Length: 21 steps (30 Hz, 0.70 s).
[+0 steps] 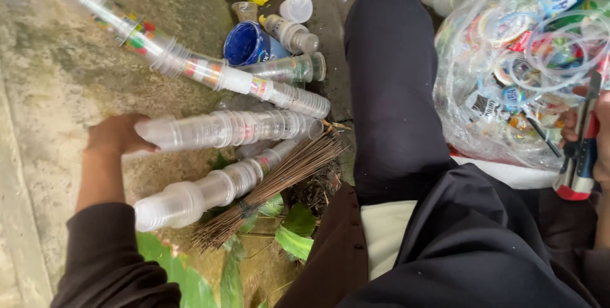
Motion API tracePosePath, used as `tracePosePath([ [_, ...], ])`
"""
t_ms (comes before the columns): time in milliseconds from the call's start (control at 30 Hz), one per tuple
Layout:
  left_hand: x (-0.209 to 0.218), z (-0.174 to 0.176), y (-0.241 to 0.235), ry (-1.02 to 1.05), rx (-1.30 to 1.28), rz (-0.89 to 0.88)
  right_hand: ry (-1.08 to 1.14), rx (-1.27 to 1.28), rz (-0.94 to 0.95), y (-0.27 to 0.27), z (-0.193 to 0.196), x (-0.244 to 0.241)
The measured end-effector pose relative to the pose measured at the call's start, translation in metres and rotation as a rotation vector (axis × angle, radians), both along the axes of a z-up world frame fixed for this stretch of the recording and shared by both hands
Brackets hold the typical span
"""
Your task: The person sits on the ground surrounded by plastic waste and uses a knife to cut the rims off clear plastic containers. They pick up containers from a pile, slice the top edges, and place the modified containers into a stack on the left.
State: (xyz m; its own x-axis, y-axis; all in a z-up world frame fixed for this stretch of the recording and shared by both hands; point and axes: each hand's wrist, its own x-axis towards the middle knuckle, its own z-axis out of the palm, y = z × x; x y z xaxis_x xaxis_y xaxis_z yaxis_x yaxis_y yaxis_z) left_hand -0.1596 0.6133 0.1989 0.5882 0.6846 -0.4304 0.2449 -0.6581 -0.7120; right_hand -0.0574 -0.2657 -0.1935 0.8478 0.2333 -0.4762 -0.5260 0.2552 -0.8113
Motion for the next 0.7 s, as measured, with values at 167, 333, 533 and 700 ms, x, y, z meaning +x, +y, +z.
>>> tracePosePath([
  [167, -0.021, -0.061, -0.003, 0.184, 0.054, -0.121, -0.090, -0.220, -0.079, 0.038, 0.092, -0.005],
  [333, -0.030, -0.082, 0.021, 0.233, 0.104, -0.098, 0.033, -0.162, -0.137, 0.047, 0.126, -0.003],
  [533, 0.084, -0.076, -0.050, -0.034, 0.010, -0.109, 0.135, -0.199, -0.314, 0.019, 0.140, -0.001],
  [700, 0.215, -0.075, -0.271, -0.999, -0.698, -0.878, 0.010, 0.384, -0.408, -0.089, 0.056, -0.021],
])
